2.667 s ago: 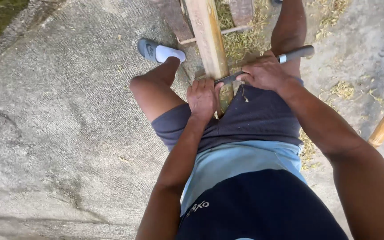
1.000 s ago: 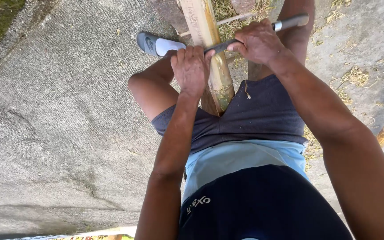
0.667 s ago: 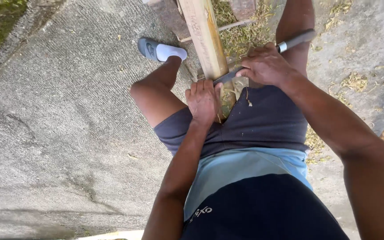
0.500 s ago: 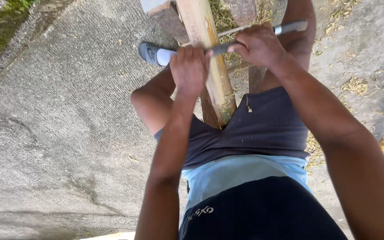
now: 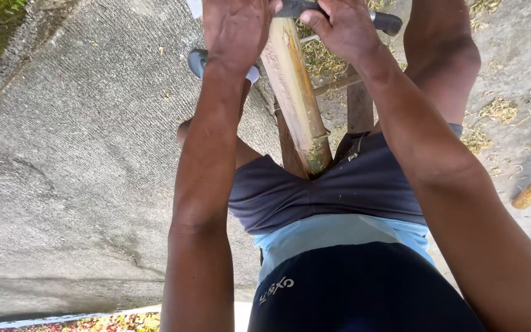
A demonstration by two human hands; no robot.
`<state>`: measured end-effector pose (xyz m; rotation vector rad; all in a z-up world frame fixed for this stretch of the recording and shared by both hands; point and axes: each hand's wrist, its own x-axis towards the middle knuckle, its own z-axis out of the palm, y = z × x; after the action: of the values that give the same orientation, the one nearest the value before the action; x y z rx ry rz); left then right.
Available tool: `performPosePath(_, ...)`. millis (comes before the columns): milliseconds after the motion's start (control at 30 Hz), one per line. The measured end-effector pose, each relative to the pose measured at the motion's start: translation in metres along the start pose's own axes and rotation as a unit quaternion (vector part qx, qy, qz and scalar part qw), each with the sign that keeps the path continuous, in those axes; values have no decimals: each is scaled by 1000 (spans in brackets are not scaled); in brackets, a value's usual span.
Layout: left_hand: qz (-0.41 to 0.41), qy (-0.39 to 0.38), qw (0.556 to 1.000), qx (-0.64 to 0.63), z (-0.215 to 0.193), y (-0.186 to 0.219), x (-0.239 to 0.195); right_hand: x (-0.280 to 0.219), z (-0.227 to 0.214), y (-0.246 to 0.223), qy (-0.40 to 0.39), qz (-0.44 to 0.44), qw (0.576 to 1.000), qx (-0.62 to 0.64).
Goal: The recorder uses a two-handed drawknife or scraping tool to shave the outer layer of a bamboo pole while sitting on a wooden frame.
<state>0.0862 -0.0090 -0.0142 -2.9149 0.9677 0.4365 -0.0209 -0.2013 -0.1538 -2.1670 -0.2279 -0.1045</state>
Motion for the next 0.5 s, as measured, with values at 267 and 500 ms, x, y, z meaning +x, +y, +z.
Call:
performPosePath(267,18,109,994,25,-14,25,-31,-16,-16,-6,-79,39,996,18)
performPosePath(500,-10,81,996,24,0,43,-53,-35,-27,-22,-113,61,991,47)
